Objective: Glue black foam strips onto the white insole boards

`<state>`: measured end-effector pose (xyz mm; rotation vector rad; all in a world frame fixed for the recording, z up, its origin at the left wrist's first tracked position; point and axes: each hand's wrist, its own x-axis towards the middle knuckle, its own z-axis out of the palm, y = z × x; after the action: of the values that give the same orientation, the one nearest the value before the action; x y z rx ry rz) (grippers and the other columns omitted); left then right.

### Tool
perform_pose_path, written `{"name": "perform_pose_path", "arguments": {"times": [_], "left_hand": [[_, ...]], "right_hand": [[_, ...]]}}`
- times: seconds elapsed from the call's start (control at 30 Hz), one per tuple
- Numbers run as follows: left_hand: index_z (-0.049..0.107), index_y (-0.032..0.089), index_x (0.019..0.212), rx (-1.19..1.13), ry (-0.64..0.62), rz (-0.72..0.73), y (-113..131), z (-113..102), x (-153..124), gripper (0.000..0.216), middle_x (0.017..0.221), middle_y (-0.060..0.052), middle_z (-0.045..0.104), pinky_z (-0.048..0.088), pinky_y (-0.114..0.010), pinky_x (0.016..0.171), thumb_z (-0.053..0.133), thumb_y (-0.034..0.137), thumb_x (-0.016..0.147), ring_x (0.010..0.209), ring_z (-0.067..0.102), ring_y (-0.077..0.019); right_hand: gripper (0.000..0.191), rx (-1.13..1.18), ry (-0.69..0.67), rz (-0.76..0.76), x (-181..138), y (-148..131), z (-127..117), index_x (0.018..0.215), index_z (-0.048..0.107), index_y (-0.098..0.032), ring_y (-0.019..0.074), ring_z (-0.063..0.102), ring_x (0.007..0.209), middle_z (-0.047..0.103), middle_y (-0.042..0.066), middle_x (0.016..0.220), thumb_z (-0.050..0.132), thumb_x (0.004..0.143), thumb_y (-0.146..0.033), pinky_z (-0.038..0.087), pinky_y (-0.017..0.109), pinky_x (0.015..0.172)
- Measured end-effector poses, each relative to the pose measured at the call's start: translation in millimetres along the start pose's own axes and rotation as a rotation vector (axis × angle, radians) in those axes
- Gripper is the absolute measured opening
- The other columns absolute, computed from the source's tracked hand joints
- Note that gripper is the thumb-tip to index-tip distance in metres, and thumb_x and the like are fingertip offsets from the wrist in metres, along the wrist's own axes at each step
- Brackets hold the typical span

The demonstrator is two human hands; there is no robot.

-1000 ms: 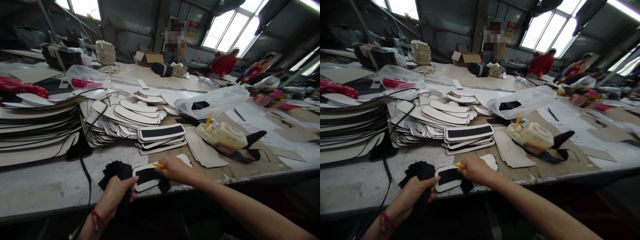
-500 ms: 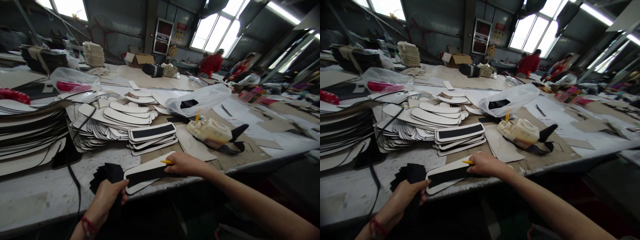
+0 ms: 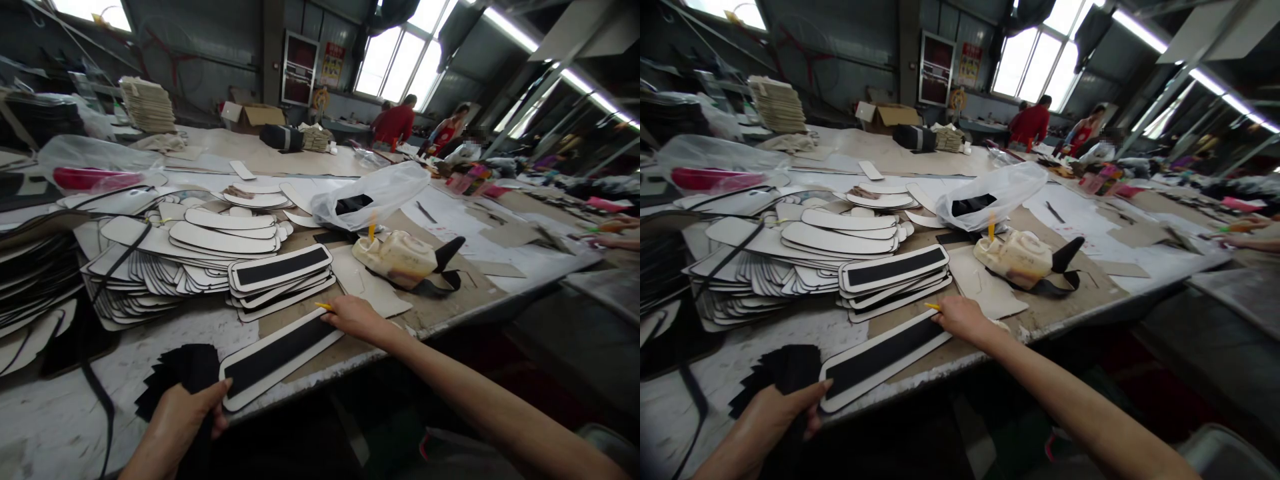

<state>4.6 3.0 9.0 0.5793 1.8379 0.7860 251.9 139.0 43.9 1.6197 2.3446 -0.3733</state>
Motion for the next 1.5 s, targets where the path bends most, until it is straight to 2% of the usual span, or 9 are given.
{"name": "perform_pose_path", "arguments": {"times": [0.2, 0.43, 1.17, 1.5], "left_hand": [[0.049, 0.017, 0.033, 0.002, 0.011, 0.018, 1.1, 2.5, -1.2, 0.038, 0.032, -0.005, 0.054, 0.038, -0.026, 0.041, 0.063, 0.036, 0.063, 0.033, 0.046, -0.0148], [0.05, 0.016, 0.034, 0.014, 0.005, -0.01, 1.6, 1.9, -1.0, 0.038, 0.032, -0.006, 0.054, 0.037, -0.025, 0.04, 0.067, 0.039, 0.059, 0.033, 0.047, -0.0148], [0.05, 0.016, 0.034, 0.033, 0.043, -0.005, -0.9, 3.0, -0.1, 0.038, 0.033, -0.007, 0.056, 0.036, -0.025, 0.04, 0.066, 0.042, 0.057, 0.033, 0.048, -0.0158], [0.051, 0.016, 0.034, 0.021, 0.029, 0.009, -1.0, 3.6, 0.2, 0.038, 0.033, -0.008, 0.056, 0.037, -0.025, 0.04, 0.068, 0.043, 0.054, 0.033, 0.049, -0.0158]], "right_hand": [[0.031, -0.032, 0.023, 0.0, 3.4, 1.5, 8.1, 0.095, 0.062, -0.018, 0.0229, 0.059, 0.089, 0.065, 0.011, 0.094, 0.047, 0.08, -0.04, 0.04, 0.029, 0.071], [0.029, -0.018, 0.023, -0.012, 7.7, 5.4, 13.9, 0.095, 0.062, -0.018, 0.0226, 0.058, 0.089, 0.065, 0.01, 0.094, 0.049, 0.079, -0.039, 0.041, 0.029, 0.071], [0.03, -0.015, 0.009, 0.002, 12.1, 10.4, 15.3, 0.092, 0.064, -0.021, 0.0229, 0.06, 0.087, 0.066, 0.009, 0.091, 0.05, 0.078, -0.043, 0.042, 0.028, 0.068], [0.039, -0.06, 0.034, 0.048, 14.3, 14.9, 13.7, 0.088, 0.065, -0.019, 0.0248, 0.06, 0.087, 0.066, 0.011, 0.09, 0.053, 0.074, -0.052, 0.042, 0.029, 0.069]]}}
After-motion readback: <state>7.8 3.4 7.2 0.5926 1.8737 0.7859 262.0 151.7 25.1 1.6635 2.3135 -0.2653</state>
